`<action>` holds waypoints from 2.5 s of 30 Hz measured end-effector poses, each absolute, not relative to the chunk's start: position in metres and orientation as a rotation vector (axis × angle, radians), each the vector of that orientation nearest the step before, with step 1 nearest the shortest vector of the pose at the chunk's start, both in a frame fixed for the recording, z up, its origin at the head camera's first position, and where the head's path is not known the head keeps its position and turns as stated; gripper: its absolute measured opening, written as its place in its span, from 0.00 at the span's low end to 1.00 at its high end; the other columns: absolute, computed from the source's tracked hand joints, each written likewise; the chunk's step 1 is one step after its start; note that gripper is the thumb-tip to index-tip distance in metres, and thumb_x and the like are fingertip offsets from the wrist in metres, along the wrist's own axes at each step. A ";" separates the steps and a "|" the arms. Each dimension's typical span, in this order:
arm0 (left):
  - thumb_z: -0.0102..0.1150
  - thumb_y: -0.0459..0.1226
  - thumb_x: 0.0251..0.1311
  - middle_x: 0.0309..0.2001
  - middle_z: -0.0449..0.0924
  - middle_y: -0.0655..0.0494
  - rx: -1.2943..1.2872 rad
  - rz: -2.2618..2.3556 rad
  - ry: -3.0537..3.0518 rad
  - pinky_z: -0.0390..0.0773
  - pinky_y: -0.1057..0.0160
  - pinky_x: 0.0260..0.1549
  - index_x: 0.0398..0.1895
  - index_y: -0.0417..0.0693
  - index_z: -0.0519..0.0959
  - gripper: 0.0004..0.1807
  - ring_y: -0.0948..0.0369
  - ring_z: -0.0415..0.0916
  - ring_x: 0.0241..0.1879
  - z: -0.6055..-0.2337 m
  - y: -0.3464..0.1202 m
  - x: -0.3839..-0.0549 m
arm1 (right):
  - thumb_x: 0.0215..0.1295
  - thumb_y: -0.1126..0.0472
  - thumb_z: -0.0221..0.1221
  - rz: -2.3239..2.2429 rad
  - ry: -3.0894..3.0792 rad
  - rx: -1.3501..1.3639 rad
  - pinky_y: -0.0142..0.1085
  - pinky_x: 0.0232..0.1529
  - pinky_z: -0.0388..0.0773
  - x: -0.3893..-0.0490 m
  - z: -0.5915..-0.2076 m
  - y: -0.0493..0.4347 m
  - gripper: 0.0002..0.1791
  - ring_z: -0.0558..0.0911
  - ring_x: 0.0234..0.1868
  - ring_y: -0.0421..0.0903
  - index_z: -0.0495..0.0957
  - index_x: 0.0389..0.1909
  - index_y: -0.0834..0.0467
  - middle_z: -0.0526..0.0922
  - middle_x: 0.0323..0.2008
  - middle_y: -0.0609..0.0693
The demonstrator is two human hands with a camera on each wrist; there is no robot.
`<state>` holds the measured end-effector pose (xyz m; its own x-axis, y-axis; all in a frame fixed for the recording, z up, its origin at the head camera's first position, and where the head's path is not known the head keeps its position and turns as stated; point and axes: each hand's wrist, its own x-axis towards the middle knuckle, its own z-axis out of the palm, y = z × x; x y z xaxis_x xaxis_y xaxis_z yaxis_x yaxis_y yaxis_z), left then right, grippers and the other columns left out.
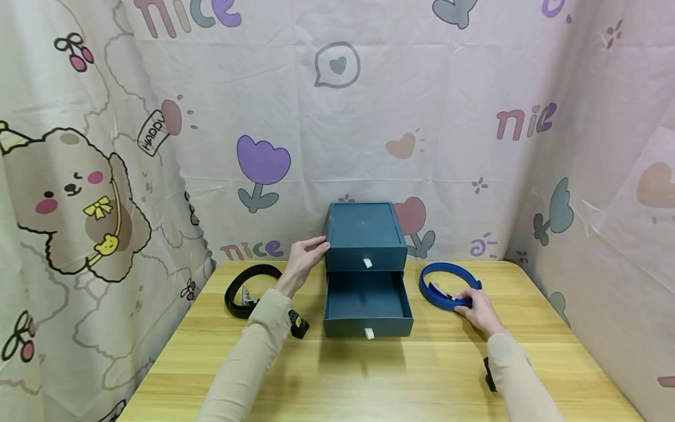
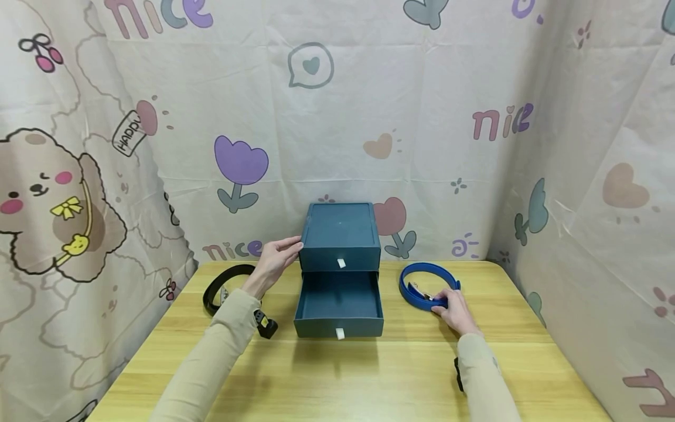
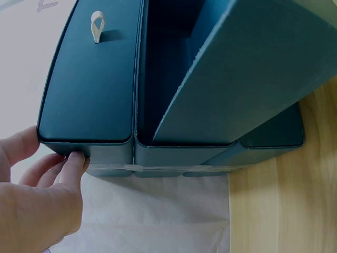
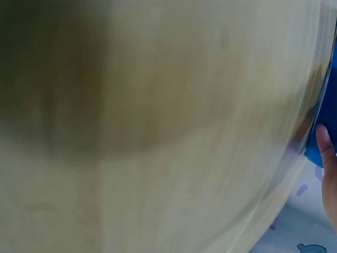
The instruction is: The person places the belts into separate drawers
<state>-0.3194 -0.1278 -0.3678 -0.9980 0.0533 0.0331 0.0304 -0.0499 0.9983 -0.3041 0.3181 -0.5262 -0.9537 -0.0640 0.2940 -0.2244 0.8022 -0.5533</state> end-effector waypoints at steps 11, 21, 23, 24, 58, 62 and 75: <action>0.56 0.31 0.71 0.68 0.72 0.35 0.086 2.253 2.162 0.70 0.54 0.69 0.68 0.33 0.71 0.24 0.47 0.70 0.69 -0.368 -0.127 -0.320 | 0.60 0.70 0.67 0.881 -2.687 0.245 0.57 0.53 0.74 -0.296 -0.523 0.318 0.08 0.76 0.48 0.61 0.80 0.39 0.67 0.82 0.39 0.62; 0.57 0.32 0.71 0.68 0.72 0.34 0.100 2.255 2.166 0.71 0.53 0.69 0.68 0.33 0.72 0.24 0.46 0.70 0.70 -0.368 -0.127 -0.319 | 0.55 0.71 0.70 0.791 -2.567 0.316 0.48 0.45 0.75 -0.287 -0.517 0.313 0.09 0.77 0.42 0.55 0.81 0.36 0.66 0.83 0.34 0.57; 0.57 0.32 0.71 0.68 0.72 0.34 0.098 2.255 2.165 0.71 0.53 0.69 0.68 0.33 0.72 0.24 0.46 0.70 0.70 -0.368 -0.127 -0.319 | 0.55 0.71 0.70 0.784 -2.555 0.319 0.47 0.45 0.75 -0.285 -0.515 0.313 0.09 0.77 0.41 0.54 0.81 0.35 0.65 0.83 0.34 0.56; 0.57 0.32 0.71 0.68 0.72 0.34 0.097 2.254 2.165 0.71 0.53 0.69 0.68 0.33 0.72 0.24 0.46 0.70 0.70 -0.368 -0.127 -0.319 | 0.54 0.71 0.71 0.778 -2.546 0.318 0.47 0.45 0.75 -0.284 -0.514 0.312 0.09 0.78 0.41 0.54 0.81 0.35 0.65 0.83 0.34 0.56; 0.58 0.32 0.70 0.66 0.74 0.33 0.150 2.253 2.152 0.72 0.51 0.68 0.67 0.32 0.72 0.24 0.47 0.73 0.67 -0.370 -0.110 -0.324 | 0.45 0.76 0.74 0.832 -2.315 0.324 0.23 0.26 0.66 -0.230 -0.458 0.293 0.13 0.68 0.31 0.31 0.82 0.32 0.66 0.84 0.31 0.58; 0.58 0.31 0.69 0.65 0.75 0.33 0.120 2.273 2.158 0.72 0.49 0.68 0.66 0.32 0.73 0.23 0.49 0.76 0.65 -0.369 -0.110 -0.323 | 0.45 0.75 0.74 0.817 -2.315 0.340 0.21 0.27 0.65 -0.224 -0.451 0.290 0.14 0.67 0.31 0.30 0.82 0.33 0.65 0.84 0.31 0.57; 0.57 0.31 0.70 0.66 0.74 0.34 0.080 2.273 2.178 0.72 0.51 0.68 0.67 0.34 0.73 0.24 0.47 0.73 0.68 -0.366 -0.126 -0.320 | 0.46 0.75 0.74 0.847 -2.319 0.414 0.25 0.26 0.71 -0.198 -0.410 0.258 0.15 0.72 0.28 0.37 0.82 0.35 0.63 0.84 0.33 0.54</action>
<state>-0.3195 -0.1256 -0.3657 -0.9987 0.0303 0.0417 0.0403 -0.0432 0.9983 -0.1984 0.2579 -0.4099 -0.7538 -0.0746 0.6529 -0.4780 0.7441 -0.4668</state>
